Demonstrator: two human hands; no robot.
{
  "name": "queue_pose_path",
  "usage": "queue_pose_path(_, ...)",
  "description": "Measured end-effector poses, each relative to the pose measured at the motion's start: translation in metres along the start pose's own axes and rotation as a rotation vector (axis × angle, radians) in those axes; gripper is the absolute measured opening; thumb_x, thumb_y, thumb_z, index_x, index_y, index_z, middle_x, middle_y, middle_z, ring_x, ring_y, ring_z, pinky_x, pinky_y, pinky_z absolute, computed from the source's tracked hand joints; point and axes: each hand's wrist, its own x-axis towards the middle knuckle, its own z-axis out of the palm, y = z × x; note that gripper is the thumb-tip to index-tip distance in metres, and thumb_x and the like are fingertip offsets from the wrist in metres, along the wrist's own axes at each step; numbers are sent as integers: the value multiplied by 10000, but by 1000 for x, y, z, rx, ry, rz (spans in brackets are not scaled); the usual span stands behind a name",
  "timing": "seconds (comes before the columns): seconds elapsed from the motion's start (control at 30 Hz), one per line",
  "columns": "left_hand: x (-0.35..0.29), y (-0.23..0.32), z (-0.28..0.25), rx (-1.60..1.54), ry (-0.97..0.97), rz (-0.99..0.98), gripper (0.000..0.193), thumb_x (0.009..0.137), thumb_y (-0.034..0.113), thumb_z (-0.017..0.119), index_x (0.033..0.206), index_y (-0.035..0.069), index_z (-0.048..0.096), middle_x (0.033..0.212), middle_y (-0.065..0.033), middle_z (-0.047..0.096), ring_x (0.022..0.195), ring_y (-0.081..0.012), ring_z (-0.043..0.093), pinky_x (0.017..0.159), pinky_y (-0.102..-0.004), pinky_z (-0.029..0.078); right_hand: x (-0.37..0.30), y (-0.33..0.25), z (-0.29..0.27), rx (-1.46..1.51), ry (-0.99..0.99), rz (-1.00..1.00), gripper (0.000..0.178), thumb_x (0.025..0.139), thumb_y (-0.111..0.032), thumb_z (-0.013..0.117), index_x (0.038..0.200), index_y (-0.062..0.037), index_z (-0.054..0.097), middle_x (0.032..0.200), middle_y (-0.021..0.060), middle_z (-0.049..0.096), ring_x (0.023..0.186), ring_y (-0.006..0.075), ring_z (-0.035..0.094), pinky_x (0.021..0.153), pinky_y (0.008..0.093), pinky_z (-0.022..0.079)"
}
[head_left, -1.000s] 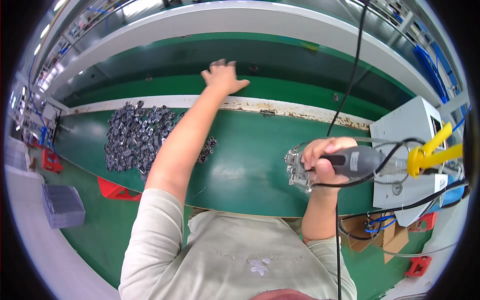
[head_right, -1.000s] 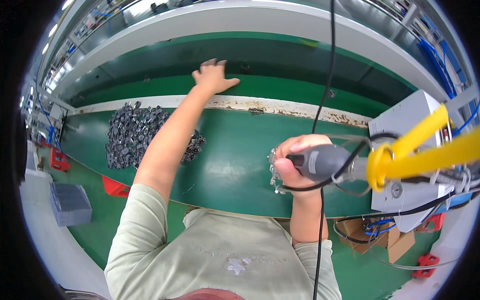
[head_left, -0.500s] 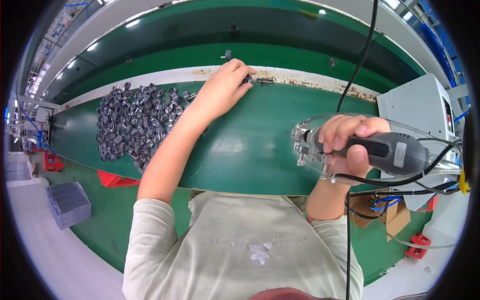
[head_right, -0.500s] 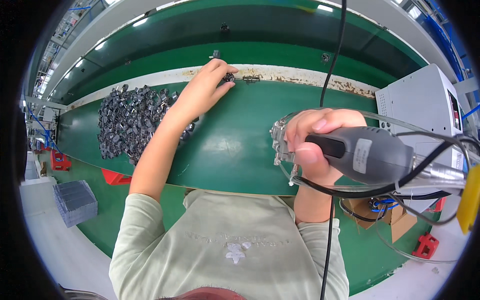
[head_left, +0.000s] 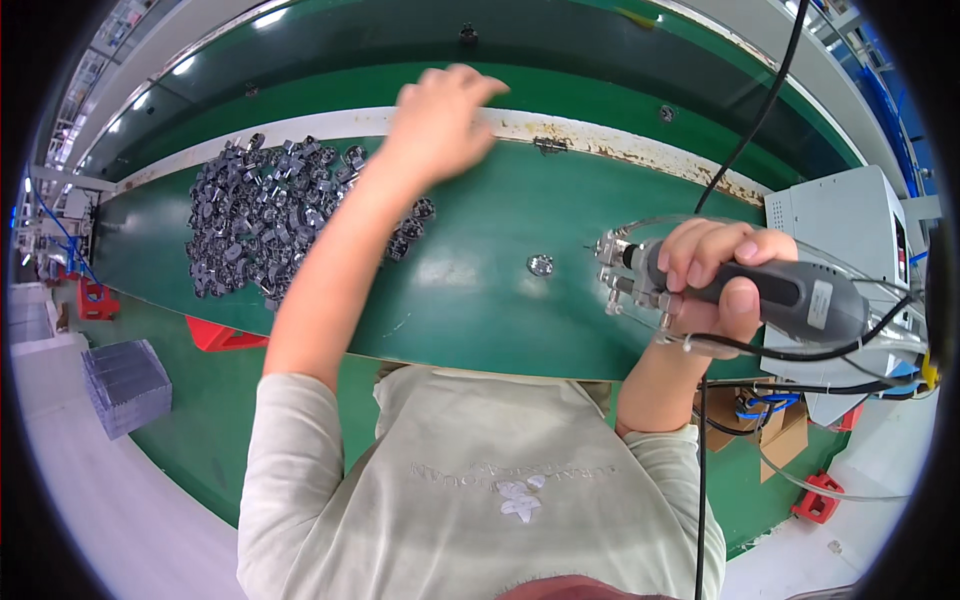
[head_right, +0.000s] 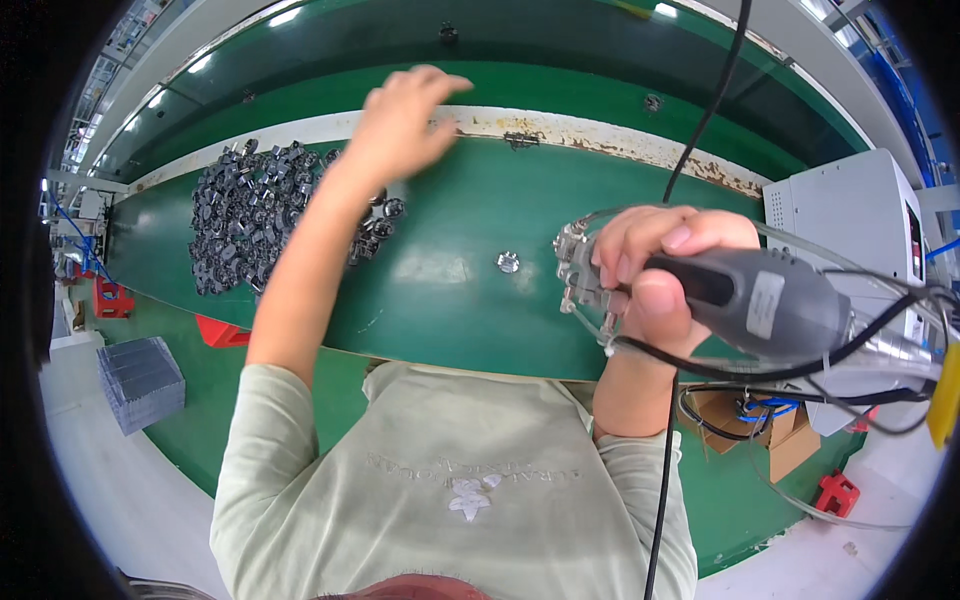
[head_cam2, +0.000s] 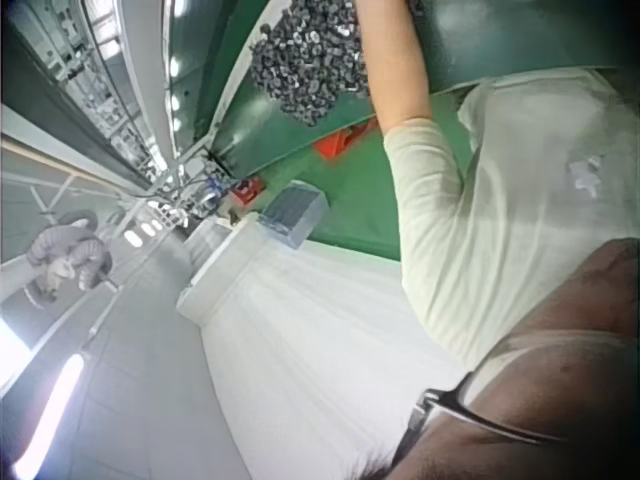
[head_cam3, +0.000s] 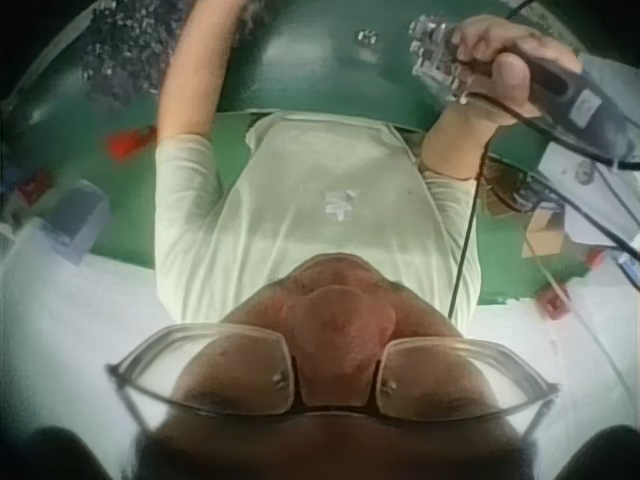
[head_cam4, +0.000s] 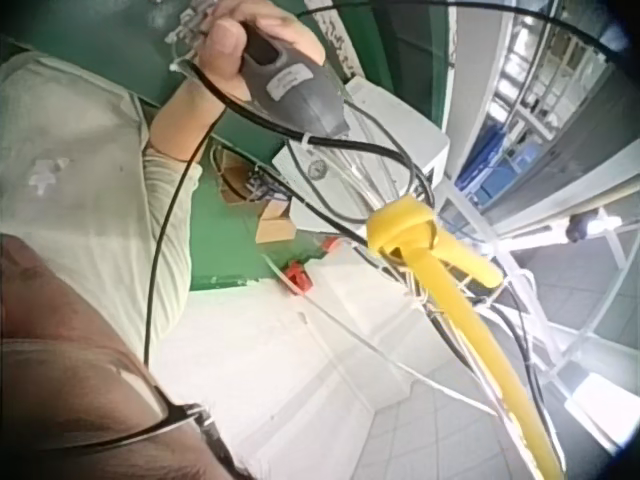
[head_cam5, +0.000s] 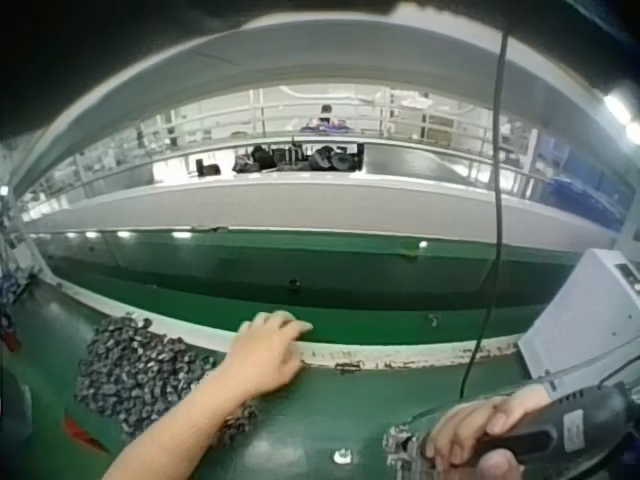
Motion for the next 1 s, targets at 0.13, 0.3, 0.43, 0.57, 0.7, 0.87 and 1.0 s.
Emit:
queue_pose_path(0.13,13,-79,50,32,-107,-97,243,874,99,625,1080,67,748,1169,-145,669,1120,-359,613,982,-455,509,2,7,-3,22,-19,14,416,857,-164,824,1091,-58,497,696,91,577,528,186,533,504,339,479)
queue_pose_path(0.3,12,-106,44,-21,-65,-150,162,871,83,658,995,20,741,1032,-165,675,942,-335,665,899,-419,532,0,4,5,0,15,60,446,822,-150,857,1064,-65,492,661,82,561,523,177,525,497,321,478)
queue_pose_path(0.43,16,-108,44,-92,-60,-224,153,853,119,702,946,-2,697,971,-159,657,910,-312,657,844,-403,539,-2,3,7,-7,7,58,449,818,-153,861,1049,-67,485,665,81,561,532,178,531,495,322,477)
queue_pose_path(0.57,24,-137,46,-80,-55,-168,203,824,152,738,936,8,649,919,-134,635,850,-278,645,790,-384,538,-1,6,9,13,-1,59,446,820,-152,860,1047,-66,485,668,82,564,537,179,536,493,322,476)
queue_pose_path(0.7,21,-70,9,-239,-99,-72,232,802,158,748,943,23,625,891,-98,615,818,-226,614,760,-364,516,0,3,0,-3,3,67,457,820,-179,863,1049,-67,483,670,82,567,534,180,535,496,322,473)
queue_pose_path(0.87,-71,25,-34,-379,-412,49,369,742,101,765,1081,52,627,1015,-119,646,1016,-303,625,929,-394,478,5,-1,-1,-4,-157,79,366,907,-246,728,1110,-75,477,707,82,562,541,191,550,534,365,487)
queue_pose_path(1.0,-81,47,-29,-385,-317,198,477,711,137,785,1164,58,656,1129,-105,619,1121,-305,575,982,-410,431,3,0,5,-26,-186,96,368,912,-265,722,1107,-79,472,701,73,558,536,187,551,529,365,490)
